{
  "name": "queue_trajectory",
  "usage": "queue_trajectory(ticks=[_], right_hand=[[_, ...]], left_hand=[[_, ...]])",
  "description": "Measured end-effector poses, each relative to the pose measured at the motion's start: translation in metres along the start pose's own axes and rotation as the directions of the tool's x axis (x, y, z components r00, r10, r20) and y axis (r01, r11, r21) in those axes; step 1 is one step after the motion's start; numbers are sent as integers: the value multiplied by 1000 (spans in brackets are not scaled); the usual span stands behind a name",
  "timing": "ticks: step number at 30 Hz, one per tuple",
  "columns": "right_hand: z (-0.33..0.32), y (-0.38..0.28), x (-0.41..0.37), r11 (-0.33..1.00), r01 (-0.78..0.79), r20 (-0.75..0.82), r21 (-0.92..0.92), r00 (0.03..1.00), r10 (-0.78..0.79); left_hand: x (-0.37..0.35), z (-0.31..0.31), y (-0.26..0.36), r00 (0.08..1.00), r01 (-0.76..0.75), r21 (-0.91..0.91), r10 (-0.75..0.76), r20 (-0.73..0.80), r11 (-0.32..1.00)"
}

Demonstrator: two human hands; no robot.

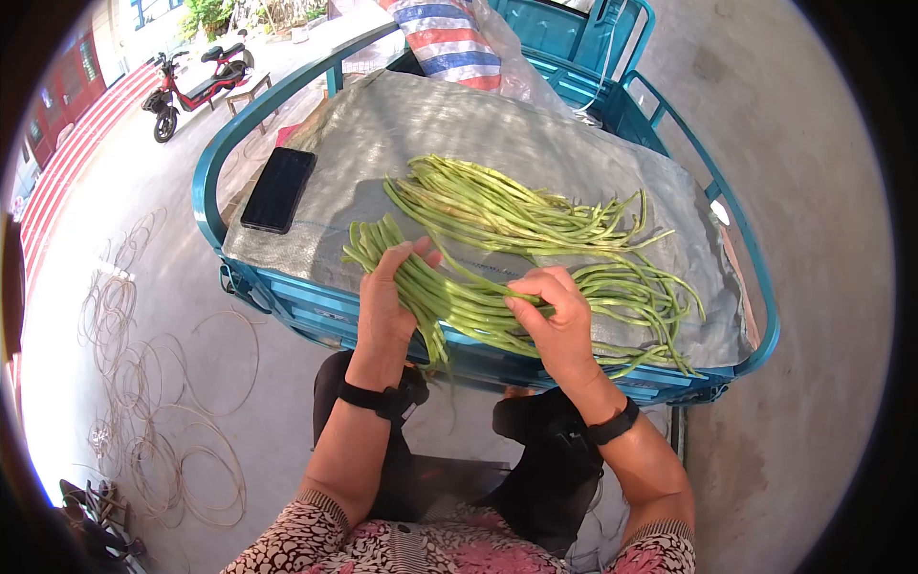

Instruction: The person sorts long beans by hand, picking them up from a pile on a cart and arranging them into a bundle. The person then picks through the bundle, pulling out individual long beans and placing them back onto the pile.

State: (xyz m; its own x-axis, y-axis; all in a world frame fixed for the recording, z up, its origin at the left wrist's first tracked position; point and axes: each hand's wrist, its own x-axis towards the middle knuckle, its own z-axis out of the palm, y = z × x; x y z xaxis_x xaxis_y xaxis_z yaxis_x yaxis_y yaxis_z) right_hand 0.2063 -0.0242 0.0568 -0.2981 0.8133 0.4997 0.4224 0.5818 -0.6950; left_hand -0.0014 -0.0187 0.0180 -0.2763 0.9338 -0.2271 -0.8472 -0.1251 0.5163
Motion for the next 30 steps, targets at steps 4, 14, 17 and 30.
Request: queue_trajectory(ticks=[4, 14, 17, 30], right_hand=[[-5, 5, -8, 995, 61, 83, -79, 995, -54], [-5, 9, -10, 985, 56, 103, -165, 994, -40], [-4, 3, -6, 983, -4, 105, -185, 994, 23], [7, 40, 53, 884, 181, 101, -432, 983, -152]], left_hand=[[6, -5, -4, 998, 14, -104, -8, 56, 994], [1, -4, 3, 993, 76, -87, -67, 99, 993], [-1, -3, 5, 992, 92, -76, -85, 93, 993], [4, -3, 1, 998, 46, -10, -45, 54, 999]])
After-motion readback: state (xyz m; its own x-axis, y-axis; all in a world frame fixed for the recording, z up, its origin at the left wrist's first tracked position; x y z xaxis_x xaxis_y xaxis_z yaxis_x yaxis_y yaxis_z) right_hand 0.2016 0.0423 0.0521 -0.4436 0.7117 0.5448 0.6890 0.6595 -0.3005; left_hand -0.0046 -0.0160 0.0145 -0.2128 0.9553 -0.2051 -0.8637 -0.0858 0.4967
